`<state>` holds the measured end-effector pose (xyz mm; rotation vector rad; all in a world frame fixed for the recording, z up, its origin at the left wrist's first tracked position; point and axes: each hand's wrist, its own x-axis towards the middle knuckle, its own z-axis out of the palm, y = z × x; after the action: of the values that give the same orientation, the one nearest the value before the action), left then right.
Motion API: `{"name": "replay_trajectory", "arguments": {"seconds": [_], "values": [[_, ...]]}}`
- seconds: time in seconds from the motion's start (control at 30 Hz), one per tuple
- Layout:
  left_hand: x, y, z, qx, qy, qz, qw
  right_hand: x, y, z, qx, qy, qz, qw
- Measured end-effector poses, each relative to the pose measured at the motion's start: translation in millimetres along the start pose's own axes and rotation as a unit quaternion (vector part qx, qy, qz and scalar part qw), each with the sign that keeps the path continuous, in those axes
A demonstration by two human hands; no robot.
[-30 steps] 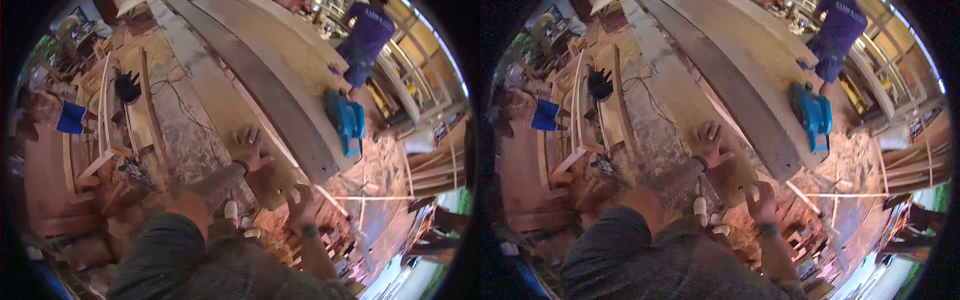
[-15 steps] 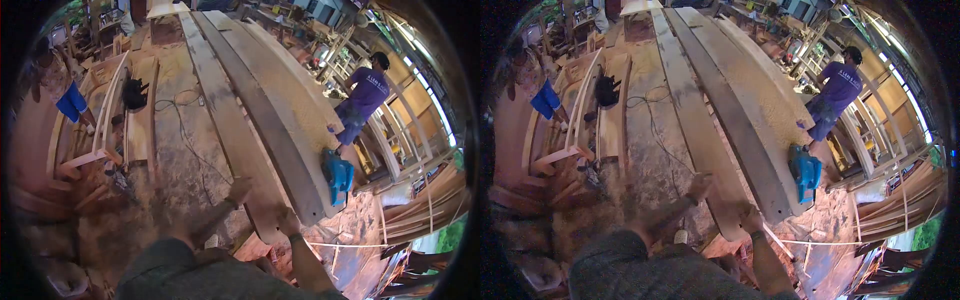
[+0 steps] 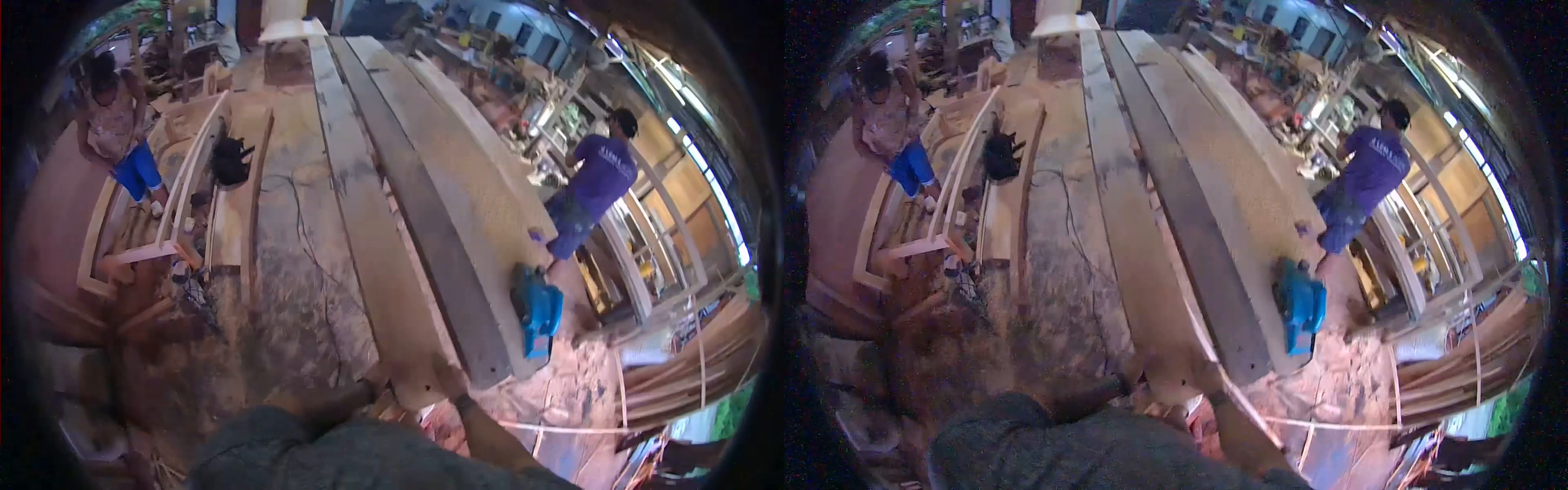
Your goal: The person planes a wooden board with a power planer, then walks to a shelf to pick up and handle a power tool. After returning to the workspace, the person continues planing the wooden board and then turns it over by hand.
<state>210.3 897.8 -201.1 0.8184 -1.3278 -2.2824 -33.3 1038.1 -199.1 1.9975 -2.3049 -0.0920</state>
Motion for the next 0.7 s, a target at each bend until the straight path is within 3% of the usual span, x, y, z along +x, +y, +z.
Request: {"name": "replay_trajectory", "arguments": {"seconds": [0.07, 0.1, 0.17, 0.23, 0.33, 0.43, 0.5, 0.57, 0.63, 0.7], "values": [[5.7, 17.6, 7.7, 0.185, 0.026, 0.058, 0.981, 7.7, 3.9, 11.5, 0.124, 0.003, -0.005, 0.992], [-5.4, 41.3, 22.9, 0.204, 0.056, 0.025, 0.977, 12.7, -0.8, -5.7, 0.165, 0.003, -0.007, 0.986], [-5.5, 28.5, 25.7, 0.076, 0.067, -0.023, 0.995, 4.7, -1.5, 12.8, 0.203, -0.001, 0.008, 0.979], [34.9, -45.5, -1.1, -0.223, 0.031, -0.04, 0.974, -1.6, 7.6, 74.5, 0.257, -0.009, 0.059, 0.964], [53.1, -77.6, -16.2, -0.349, 0.041, -0.071, 0.934, 12.2, -9.1, 26.7, 0.226, -0.082, 0.087, 0.967], [20.3, -43.1, -11.6, -0.094, 0.05, 0.016, 0.994, 9.9, -26.4, 42.0, 0.309, -0.005, 0.087, 0.947], [15.6, -37.6, -20.5, -0.233, 0.069, -0.066, 0.968, 14.7, -37.1, 35.2, 0.337, -0.024, 0.078, 0.938], [3.2, -21.1, -24.7, -0.258, 0.137, -0.128, 0.948, 18.8, -48.9, 20.9, 0.371, -0.072, 0.081, 0.922], [-7.0, 13.6, -5.9, -0.24, 0.176, -0.156, 0.942, 25.2, -46.3, -84.6, 0.414, -0.126, 0.098, 0.896], [-26.1, 66.6, 34.9, -0.149, 0.182, -0.14, 0.962, 20.7, -38.8, -61.5, 0.398, -0.127, 0.049, 0.907]]}}
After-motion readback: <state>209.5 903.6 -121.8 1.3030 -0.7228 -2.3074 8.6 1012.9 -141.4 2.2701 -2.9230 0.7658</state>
